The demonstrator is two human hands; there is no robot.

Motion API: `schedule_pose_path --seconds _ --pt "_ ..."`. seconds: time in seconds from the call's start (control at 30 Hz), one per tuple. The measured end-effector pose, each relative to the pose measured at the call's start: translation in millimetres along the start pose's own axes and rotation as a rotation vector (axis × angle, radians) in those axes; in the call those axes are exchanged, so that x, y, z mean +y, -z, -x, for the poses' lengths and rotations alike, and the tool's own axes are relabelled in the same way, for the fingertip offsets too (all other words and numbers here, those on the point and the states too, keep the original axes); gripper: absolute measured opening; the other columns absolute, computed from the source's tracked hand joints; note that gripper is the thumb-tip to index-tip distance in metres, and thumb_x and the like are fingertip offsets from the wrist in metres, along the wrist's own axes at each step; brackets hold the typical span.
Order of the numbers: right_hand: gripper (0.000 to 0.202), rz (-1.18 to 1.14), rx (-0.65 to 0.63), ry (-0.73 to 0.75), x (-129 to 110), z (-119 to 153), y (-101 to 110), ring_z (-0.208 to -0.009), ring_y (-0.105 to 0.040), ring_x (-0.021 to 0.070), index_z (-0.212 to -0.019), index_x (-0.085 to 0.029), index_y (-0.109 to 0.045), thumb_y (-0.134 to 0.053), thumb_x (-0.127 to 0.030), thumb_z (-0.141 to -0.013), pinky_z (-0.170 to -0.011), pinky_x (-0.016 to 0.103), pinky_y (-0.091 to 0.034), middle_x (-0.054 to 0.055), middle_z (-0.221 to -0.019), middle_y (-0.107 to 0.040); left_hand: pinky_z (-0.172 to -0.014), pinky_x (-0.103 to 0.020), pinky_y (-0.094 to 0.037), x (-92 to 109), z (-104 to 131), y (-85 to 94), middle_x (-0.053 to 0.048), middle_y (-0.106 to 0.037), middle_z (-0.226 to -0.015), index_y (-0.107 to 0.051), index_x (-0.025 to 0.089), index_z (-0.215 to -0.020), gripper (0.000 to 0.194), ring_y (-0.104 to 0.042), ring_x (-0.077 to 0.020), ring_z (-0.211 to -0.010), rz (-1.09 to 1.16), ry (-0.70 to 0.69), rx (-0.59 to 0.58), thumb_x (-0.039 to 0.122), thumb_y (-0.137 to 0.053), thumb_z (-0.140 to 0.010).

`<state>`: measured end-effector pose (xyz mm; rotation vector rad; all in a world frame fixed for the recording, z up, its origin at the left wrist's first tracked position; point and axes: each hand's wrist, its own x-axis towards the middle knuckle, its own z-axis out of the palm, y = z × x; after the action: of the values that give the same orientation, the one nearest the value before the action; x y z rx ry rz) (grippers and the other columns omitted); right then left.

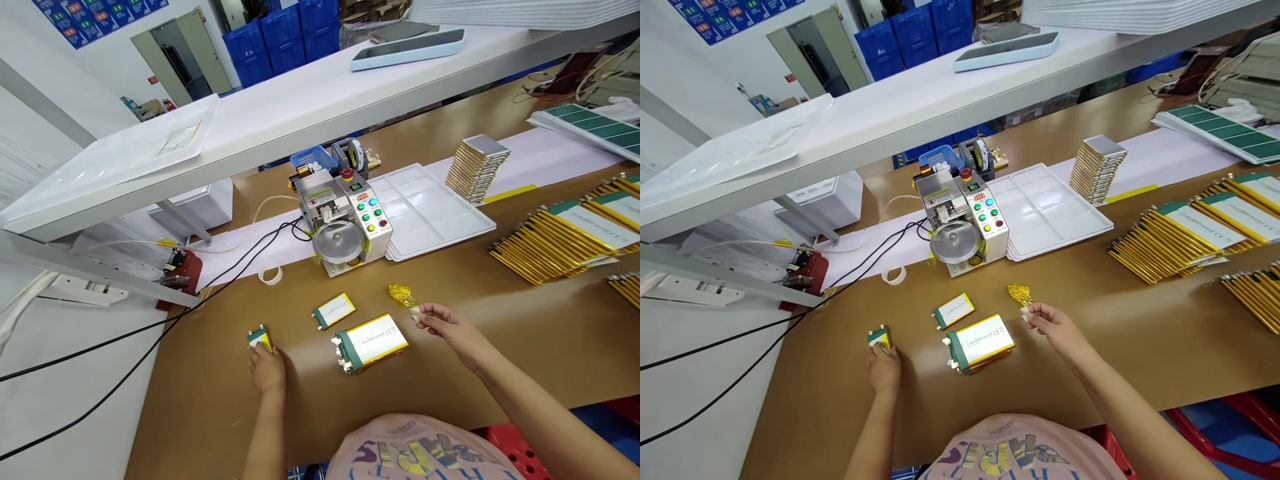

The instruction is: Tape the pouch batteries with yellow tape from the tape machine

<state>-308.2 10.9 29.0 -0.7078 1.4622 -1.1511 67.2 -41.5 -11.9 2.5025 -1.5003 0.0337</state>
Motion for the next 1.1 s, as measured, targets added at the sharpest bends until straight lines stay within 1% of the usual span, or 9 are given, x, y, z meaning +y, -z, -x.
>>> schedule_pose_path --seconds 0.1,0.2,0.3,0.47,0.8,0.87,0.97,1.03,1.1 --pt "0.027 0.008 0.008 -0.014 3 -1 6 -0.068 -0.054 0.0148 -0.074 -0.022 -0.06 -0.066 -0.042 -0.055 -0.06 0.026 -0.038 0.0 -0.071 -0.059 -0.098 -0.048 -0.025 27 -14 6.7 -0.015 -0.03 -0.137 -0.036 0.016 -0.123 0.043 -0.026 -0.0255 -0.127 -0.009 -0.195 -0.053 0.028 -0.038 -0.081" --pt "0.028 0.002 0.012 -0.017 2 -3 7 -0.067 -0.054 0.0152 -0.074 -0.022 -0.061 -0.065 -0.041 -0.055 -0.06 0.026 -0.038 0.0 -0.07 -0.06 -0.104 -0.038 -0.02 73 -17 1.0 -0.009 -0.027 -0.14 -0.031 0.018 -0.129 0.056 -0.022 -0.0203 -0.129 0.012 -0.683 -0.347 0.037 -0.045 -0.078" --pt "0.028 -0.029 0.013 0.001 -3 -4 4 -0.067 -0.054 0.0149 -0.076 -0.021 -0.061 -0.065 -0.041 -0.055 -0.059 0.026 -0.037 0.0 -0.07 -0.061 -0.104 -0.033 -0.021 111 -15 -11.7 -0.003 -0.032 -0.139 -0.032 0.024 -0.13 0.073 -0.027 -0.019 -0.127 0.014 -0.889 -0.515 0.041 -0.06 -0.064" --pt "0.025 -0.146 -0.042 -0.08 -16 -18 -6 -0.069 -0.055 0.0136 -0.078 -0.021 -0.063 -0.067 -0.035 -0.057 -0.059 0.024 -0.036 0.001 -0.076 -0.063 -0.101 -0.037 -0.025 123 -12 -22.0 -0.006 -0.039 -0.134 -0.036 0.023 -0.129 0.066 -0.033 -0.0211 -0.122 -0.01 -0.912 -0.515 0.035 -0.058 -0.067" --pt "0.028 -0.323 -0.116 -0.094 -55 -126 -45 -0.098 -0.05 0.0186 -0.084 -0.028 -0.057 -0.064 -0.044 -0.063 -0.066 0.028 -0.038 0.001 -0.098 -0.061 -0.102 -0.037 -0.025 55 -4 4.5 -0.005 -0.041 -0.133 -0.042 0.023 -0.125 0.06 -0.035 -0.021 -0.122 -0.007 -0.744 -0.492 0.027 -0.056 -0.068" --pt "0.029 -0.334 -0.18 -0.12 -58 -138 -47 -0.094 -0.053 0.021 -0.079 -0.024 -0.056 -0.059 -0.05 -0.066 -0.067 0.034 -0.039 0.004 -0.093 -0.063 -0.101 -0.035 -0.028 53 -8 18.4 -0.006 -0.044 -0.13 -0.052 0.02 -0.116 0.048 -0.037 -0.0205 -0.121 0.053 -0.637 -0.494 0.024 -0.055 -0.068" --pt "0.031 -0.347 -0.257 -0.102 -60 -143 -48 -0.087 -0.056 0.0206 -0.077 -0.022 -0.056 -0.055 -0.051 -0.069 -0.068 0.037 -0.04 0.004 -0.084 -0.064 -0.098 -0.034 -0.034 69 -6 52.2 -0.007 -0.054 -0.118 -0.059 0.018 -0.103 0.031 -0.044 -0.0193 -0.114 0.242 -0.544 -0.371 0.023 -0.044 -0.076" --pt "0.03 -0.344 -0.256 -0.053 -61 -142 -49 -0.079 -0.056 0.0182 -0.076 -0.021 -0.056 -0.058 -0.049 -0.066 -0.065 0.035 -0.04 0.002 -0.076 -0.063 -0.095 -0.035 -0.037 89 6 78.8 -0.006 -0.057 -0.112 -0.058 0.02 -0.103 0.032 -0.049 -0.0189 -0.109 0.376 -0.601 -0.289 0.032 -0.04 -0.08" --pt "0.028 -0.325 -0.212 0.008 -65 -141 -49 -0.067 -0.055 0.0154 -0.071 -0.02 -0.056 -0.065 -0.045 -0.06 -0.06 0.03 -0.039 0.0 -0.064 -0.06 -0.095 -0.034 -0.037 111 26 101.3 -0.005 -0.055 -0.115 -0.056 0.024 -0.107 0.035 -0.047 -0.0187 -0.11 0.428 -0.764 -0.357 0.039 -0.043 -0.078"
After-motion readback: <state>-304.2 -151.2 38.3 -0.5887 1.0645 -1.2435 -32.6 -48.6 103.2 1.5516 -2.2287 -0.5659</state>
